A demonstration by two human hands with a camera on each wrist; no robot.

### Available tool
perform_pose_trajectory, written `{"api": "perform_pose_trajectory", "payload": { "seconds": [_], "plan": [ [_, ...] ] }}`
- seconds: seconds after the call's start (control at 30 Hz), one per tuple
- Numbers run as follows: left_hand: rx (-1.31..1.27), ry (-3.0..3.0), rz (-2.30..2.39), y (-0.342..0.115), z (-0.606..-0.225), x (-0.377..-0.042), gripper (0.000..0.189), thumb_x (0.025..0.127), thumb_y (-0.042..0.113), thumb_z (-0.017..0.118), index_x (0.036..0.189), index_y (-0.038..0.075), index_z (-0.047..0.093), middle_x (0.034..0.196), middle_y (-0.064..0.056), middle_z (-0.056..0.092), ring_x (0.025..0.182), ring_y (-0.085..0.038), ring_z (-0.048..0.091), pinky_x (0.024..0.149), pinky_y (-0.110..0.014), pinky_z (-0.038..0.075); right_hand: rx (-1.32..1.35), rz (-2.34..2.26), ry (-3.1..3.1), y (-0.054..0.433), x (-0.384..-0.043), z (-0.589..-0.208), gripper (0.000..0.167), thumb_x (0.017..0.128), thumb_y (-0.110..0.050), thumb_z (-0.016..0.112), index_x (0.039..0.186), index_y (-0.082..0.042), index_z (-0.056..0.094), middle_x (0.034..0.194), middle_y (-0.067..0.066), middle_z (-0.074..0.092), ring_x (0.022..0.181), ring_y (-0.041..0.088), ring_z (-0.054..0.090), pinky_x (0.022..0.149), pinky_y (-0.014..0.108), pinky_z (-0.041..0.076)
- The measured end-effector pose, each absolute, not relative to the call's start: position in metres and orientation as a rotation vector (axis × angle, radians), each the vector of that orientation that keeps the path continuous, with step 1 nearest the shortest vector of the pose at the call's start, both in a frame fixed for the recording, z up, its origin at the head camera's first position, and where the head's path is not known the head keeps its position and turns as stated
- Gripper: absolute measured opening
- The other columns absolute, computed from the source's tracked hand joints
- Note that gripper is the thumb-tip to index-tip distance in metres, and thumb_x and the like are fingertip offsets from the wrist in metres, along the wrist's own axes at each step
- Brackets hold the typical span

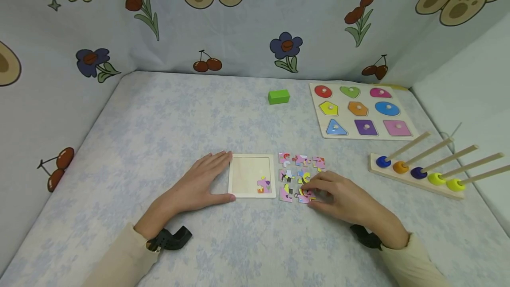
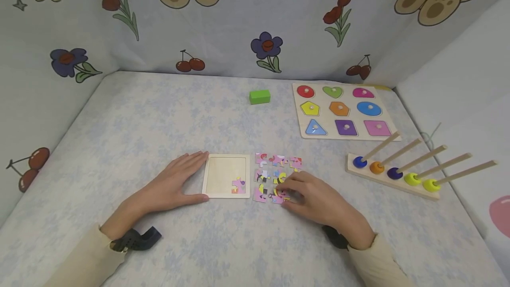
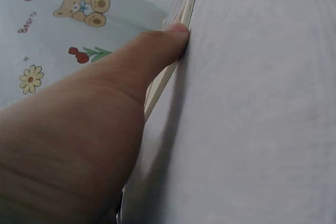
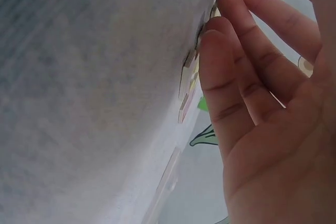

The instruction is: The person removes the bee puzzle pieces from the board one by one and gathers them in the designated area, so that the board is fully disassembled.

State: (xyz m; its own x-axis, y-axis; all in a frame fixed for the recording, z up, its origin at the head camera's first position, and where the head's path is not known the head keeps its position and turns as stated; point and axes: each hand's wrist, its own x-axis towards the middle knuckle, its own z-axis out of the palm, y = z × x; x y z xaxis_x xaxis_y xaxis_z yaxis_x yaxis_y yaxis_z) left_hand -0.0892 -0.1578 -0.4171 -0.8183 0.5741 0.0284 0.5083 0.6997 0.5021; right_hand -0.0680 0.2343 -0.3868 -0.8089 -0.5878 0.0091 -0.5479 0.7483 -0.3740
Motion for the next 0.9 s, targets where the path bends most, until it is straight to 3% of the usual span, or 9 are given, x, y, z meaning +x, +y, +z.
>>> {"api": "perform_pose_trajectory", "payload": {
  "seconds": [0.33,0.6,0.9],
  "plan": [
    [0.894,2.778,0.759,-0.159,-0.418,-0.090,0.105,0.088,0.060,0.075,0.164,0.007,0.025,0.170,-0.007,0.026,0.158,-0.029,0.022,0.129,-0.054,0.016,-1.034,-0.591,2.844,0.225,-0.075,-0.380,0.031,0.086,-0.028,0.086,0.115,-0.026,0.078,0.112,-0.012,0.068,0.103,0.005,0.061,0.088,0.035,0.060],
    [0.899,2.779,0.764,-0.159,-0.420,-0.089,0.106,0.088,0.062,0.074,0.164,0.007,0.024,0.170,-0.007,0.026,0.158,-0.029,0.022,0.129,-0.053,0.016,-1.130,-0.610,2.822,0.201,-0.085,-0.371,0.034,0.087,-0.025,0.085,0.119,-0.017,0.077,0.115,-0.006,0.070,0.104,0.010,0.063,0.085,0.034,0.060],
    [0.922,2.797,0.760,-0.159,-0.420,-0.090,0.105,0.088,0.061,0.074,0.164,0.006,0.026,0.170,-0.008,0.028,0.158,-0.030,0.024,0.129,-0.054,0.017,-1.145,-0.631,2.759,0.175,-0.098,-0.366,0.035,0.091,-0.027,0.082,0.123,-0.017,0.075,0.117,-0.005,0.069,0.107,0.013,0.062,0.090,0.035,0.059]
  ]
}}
